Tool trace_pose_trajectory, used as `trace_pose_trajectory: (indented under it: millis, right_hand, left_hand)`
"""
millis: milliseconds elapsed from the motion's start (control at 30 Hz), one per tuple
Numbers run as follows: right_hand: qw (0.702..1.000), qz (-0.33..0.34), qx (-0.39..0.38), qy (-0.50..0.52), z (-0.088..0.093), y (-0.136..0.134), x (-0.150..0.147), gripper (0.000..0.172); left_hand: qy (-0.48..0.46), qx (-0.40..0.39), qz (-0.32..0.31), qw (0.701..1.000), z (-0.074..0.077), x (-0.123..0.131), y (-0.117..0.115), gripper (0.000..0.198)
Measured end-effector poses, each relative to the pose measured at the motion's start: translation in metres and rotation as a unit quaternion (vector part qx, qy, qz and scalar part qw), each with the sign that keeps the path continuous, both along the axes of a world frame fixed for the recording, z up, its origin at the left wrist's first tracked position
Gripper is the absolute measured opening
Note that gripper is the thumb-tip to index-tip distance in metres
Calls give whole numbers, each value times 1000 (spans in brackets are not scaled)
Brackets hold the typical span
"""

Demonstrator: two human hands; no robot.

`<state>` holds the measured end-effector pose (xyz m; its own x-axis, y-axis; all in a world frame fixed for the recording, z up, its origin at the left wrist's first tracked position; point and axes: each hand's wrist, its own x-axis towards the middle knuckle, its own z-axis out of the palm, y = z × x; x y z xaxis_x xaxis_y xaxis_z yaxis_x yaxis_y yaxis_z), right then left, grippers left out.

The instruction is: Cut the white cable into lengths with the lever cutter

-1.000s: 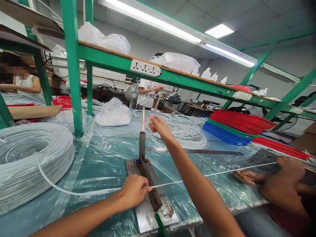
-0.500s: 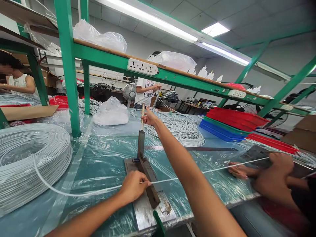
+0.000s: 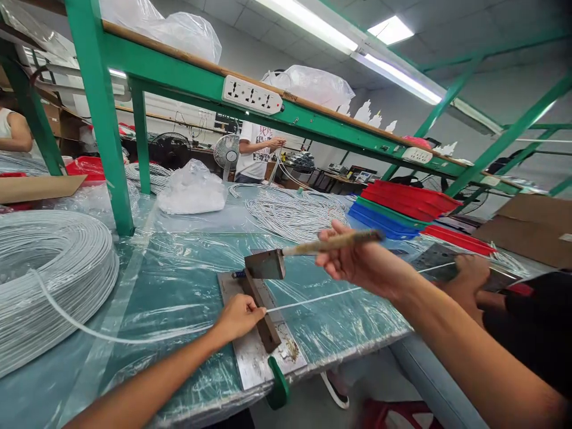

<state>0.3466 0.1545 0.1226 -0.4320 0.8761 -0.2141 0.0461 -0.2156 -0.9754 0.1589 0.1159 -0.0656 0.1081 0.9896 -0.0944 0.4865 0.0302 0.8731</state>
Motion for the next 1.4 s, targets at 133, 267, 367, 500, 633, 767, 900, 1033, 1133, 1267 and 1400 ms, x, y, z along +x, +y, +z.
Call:
trace_pose_trajectory:
  millis: [133,267,367,500,633,767,900,1033,1133,1267,1400]
  right_hand:
    - [999,44,-23,-7,-28,-46,28,31]
    - [997,-4,-68,-36,-43,-77,34,45]
    - [993,-36,-94,-62,-52,-91,34,71]
    - [989,-32,-126,-75,-68,-99,35,75]
    - [979,-20,-183,-93,-92,-101,31,67]
    - [973,-4,-174,-151,-110,-105,25,66]
    - [977,2,-86,-197,-114,-111,23,63]
    - [976,-7,-71,-205,-117,-117,26,61]
    - [976,-21,-60,-207,-122,-118,27,61]
    - [977,-25,-56,-206,-121,-119,25,58]
    - [978,-11,-45,-205,-113,-120,19,49]
  left_hand:
    - [-21,-12,40,999,-6,4,4,32]
    - [-13,-16,83,996,-6,10,4,29]
    - [-3,-17,106,994,-5,13,2,25]
    - [8,-18,116,993,-4,14,0,24]
    - [13,-12,114,993,-5,14,1,25]
    - [12,-7,108,994,-6,15,2,26]
    - [14,-7,107,994,-5,14,1,27]
    - [13,-9,109,994,-4,14,-1,27]
    - [11,-4,111,994,-6,15,-2,28]
    - [7,1,111,994,-12,16,0,27]
    - [4,-2,107,994,-14,15,3,26]
